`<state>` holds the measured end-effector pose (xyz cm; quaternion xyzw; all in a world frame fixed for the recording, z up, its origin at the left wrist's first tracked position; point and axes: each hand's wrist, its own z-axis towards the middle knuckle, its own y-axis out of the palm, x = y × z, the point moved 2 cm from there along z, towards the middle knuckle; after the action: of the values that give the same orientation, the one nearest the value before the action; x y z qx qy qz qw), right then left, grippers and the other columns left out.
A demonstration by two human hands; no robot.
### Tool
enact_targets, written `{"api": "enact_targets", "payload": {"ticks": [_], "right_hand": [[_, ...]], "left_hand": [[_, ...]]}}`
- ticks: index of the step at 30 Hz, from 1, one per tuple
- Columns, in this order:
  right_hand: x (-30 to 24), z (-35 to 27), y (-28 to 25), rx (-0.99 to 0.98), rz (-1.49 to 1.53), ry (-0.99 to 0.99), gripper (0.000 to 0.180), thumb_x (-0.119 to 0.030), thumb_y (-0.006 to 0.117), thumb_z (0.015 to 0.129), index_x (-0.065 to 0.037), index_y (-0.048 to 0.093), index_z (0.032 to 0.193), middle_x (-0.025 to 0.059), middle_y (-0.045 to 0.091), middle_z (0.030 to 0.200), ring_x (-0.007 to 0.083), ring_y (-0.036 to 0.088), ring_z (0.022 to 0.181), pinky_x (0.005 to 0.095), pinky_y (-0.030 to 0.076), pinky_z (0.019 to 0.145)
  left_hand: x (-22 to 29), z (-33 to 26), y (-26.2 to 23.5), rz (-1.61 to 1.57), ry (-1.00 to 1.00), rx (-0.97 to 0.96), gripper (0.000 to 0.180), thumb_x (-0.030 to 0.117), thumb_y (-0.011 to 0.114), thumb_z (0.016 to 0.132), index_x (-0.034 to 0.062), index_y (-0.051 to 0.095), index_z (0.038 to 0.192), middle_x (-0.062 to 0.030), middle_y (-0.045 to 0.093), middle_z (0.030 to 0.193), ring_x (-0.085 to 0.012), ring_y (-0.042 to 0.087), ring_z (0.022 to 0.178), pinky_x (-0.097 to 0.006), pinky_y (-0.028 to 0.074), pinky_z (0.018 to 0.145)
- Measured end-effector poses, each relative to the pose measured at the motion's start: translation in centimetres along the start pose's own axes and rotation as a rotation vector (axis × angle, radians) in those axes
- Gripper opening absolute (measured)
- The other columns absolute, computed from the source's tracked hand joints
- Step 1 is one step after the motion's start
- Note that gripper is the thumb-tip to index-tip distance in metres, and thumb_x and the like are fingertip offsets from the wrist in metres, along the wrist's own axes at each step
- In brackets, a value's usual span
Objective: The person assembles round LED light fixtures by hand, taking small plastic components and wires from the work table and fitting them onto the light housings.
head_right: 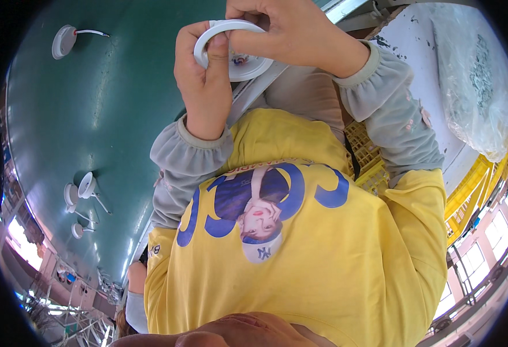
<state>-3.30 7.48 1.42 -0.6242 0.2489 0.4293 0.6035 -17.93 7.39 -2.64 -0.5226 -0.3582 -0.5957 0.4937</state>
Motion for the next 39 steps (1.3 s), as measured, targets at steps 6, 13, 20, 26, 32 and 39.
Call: {"api": "enact_targets", "payload": {"ticks": [6, 13, 20, 26, 32, 39], "right_hand": [[-0.7, 0.0, 0.0, 0.002, -0.011, -0.013, 0.018, -0.017, 0.064, 0.070, -0.001, 0.057, 0.076, 0.0100, 0.050, 0.057, 0.0185, 0.047, 0.047, 0.0285, 0.035, 0.044], [-0.7, 0.0, 0.3, 0.013, -0.027, -0.011, 0.019, -0.018, 0.063, 0.069, -0.001, 0.058, 0.075, 0.0115, 0.053, 0.058, 0.0202, 0.052, 0.048, 0.0285, 0.038, 0.045], [-0.4, 0.1, 0.6, 0.007, -0.031, 0.007, 0.019, -0.018, 0.064, 0.068, -0.001, 0.057, 0.074, 0.0114, 0.052, 0.058, 0.0203, 0.050, 0.047, 0.0289, 0.037, 0.045], [-1.1, 0.1, 0.7, 0.017, -0.056, -0.014, 0.019, -0.019, 0.065, 0.068, -0.001, 0.057, 0.072, 0.0109, 0.051, 0.057, 0.0193, 0.048, 0.046, 0.0285, 0.035, 0.044], [-0.6, -0.3, 1.0, -0.078, -0.083, -0.015, 0.016, -0.013, 0.057, 0.077, 0.000, 0.054, 0.084, 0.0007, 0.052, 0.067, 0.0056, 0.044, 0.061, 0.0208, 0.037, 0.055], [-0.2, 0.0, 1.3, -0.125, 0.133, 0.055, 0.012, -0.012, 0.055, 0.077, -0.001, 0.051, 0.082, -0.0014, 0.045, 0.063, 0.0048, 0.038, 0.057, 0.0205, 0.031, 0.051]], "left_hand": [[0.0, -0.1, -0.1, 0.013, 0.036, -0.024, 0.014, 0.014, 0.049, 0.090, 0.0003, 0.047, 0.094, -0.0083, 0.052, 0.083, -0.0150, 0.051, 0.071, -0.026, 0.044, 0.063], [-0.2, -0.3, -0.2, -0.022, -0.046, 0.018, 0.023, 0.023, 0.053, 0.089, 0.0009, 0.051, 0.094, -0.0032, 0.056, 0.082, -0.0087, 0.049, 0.074, -0.022, 0.041, 0.068], [-0.2, -0.5, -0.4, 0.047, -0.002, -0.008, 0.016, 0.013, 0.049, 0.090, -0.0003, 0.046, 0.096, -0.0093, 0.054, 0.084, -0.0151, 0.053, 0.071, -0.026, 0.045, 0.062], [0.0, -0.6, -0.5, -0.024, -0.032, 0.012, 0.021, 0.022, 0.052, 0.090, 0.0015, 0.050, 0.094, -0.0037, 0.055, 0.081, -0.0081, 0.049, 0.073, -0.022, 0.041, 0.066], [0.0, -0.8, -0.8, -0.054, -0.067, 0.000, 0.020, 0.021, 0.051, 0.090, 0.0012, 0.050, 0.095, -0.0037, 0.056, 0.082, -0.0081, 0.049, 0.074, -0.022, 0.041, 0.067], [-0.5, -0.4, -1.4, -0.065, -0.075, -0.045, 0.021, 0.021, 0.052, 0.089, 0.0011, 0.050, 0.096, -0.0034, 0.056, 0.083, -0.0084, 0.049, 0.075, -0.022, 0.041, 0.068]]}}
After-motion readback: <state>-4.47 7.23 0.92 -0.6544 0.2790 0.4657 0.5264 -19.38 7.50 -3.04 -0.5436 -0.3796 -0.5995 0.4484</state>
